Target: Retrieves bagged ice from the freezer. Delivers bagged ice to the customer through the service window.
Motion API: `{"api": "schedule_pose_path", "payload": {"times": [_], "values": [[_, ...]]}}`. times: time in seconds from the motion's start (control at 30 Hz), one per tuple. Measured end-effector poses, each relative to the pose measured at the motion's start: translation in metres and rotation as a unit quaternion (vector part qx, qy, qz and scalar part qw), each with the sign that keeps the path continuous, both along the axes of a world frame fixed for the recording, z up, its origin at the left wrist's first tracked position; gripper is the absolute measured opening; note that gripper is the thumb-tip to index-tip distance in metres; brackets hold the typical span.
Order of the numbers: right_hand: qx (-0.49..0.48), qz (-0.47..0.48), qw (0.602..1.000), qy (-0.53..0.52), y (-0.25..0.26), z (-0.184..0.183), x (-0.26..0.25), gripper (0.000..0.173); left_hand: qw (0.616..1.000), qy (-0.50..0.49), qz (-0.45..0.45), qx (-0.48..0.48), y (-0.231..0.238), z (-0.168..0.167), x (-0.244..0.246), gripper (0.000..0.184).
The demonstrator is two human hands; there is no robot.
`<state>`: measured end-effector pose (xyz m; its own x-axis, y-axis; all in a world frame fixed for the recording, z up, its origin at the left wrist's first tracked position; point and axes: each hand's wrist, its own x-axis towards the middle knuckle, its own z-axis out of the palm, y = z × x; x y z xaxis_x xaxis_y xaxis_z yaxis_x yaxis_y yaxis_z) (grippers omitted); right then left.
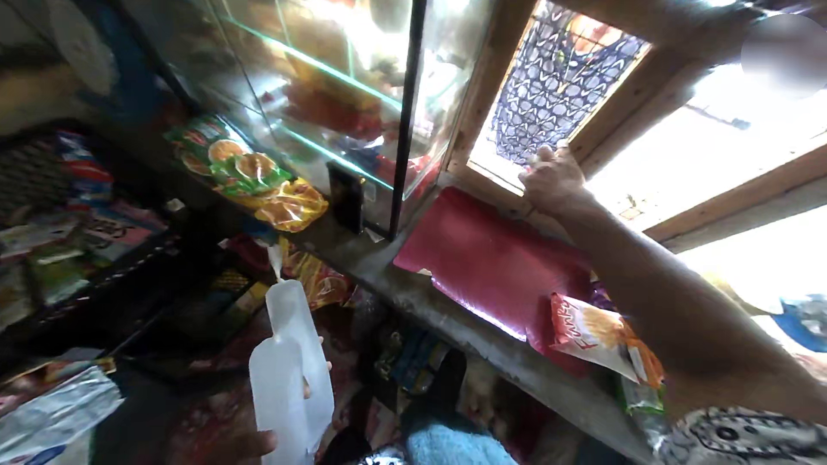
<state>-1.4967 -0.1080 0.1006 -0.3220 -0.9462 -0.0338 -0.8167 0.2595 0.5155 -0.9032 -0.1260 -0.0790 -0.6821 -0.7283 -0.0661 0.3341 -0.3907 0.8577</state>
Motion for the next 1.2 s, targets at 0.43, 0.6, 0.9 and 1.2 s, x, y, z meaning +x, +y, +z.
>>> {"api": "schedule_pose_path", "payload": {"times": [0.43, 0.6, 0.9, 1.2], "values": [[0.001, 0.072, 0.997, 0.007, 0.03, -0.002, 0.032, 0.03, 0.989, -0.122, 0.078, -0.012, 0.026, 0.021, 0.016, 0.07], [-0.051, 0.145, 0.988, -0.031, 0.041, -0.007, 0.055, 0.018, 0.998, -0.046, 0.014, -0.028, 0.016, 0.004, 0.018, 0.072], [-0.136, 0.176, 0.95, -0.22, 0.075, 0.015, 0.127, 0.054, 1.0, -0.012, -0.007, 0.002, 0.032, 0.038, -0.005, 0.078], [-0.525, 0.322, 0.749, -0.244, 0.167, 0.13, 0.216, 0.022, 0.99, 0.079, -0.106, -0.05, 0.026, 0.006, -0.024, 0.081]]}}
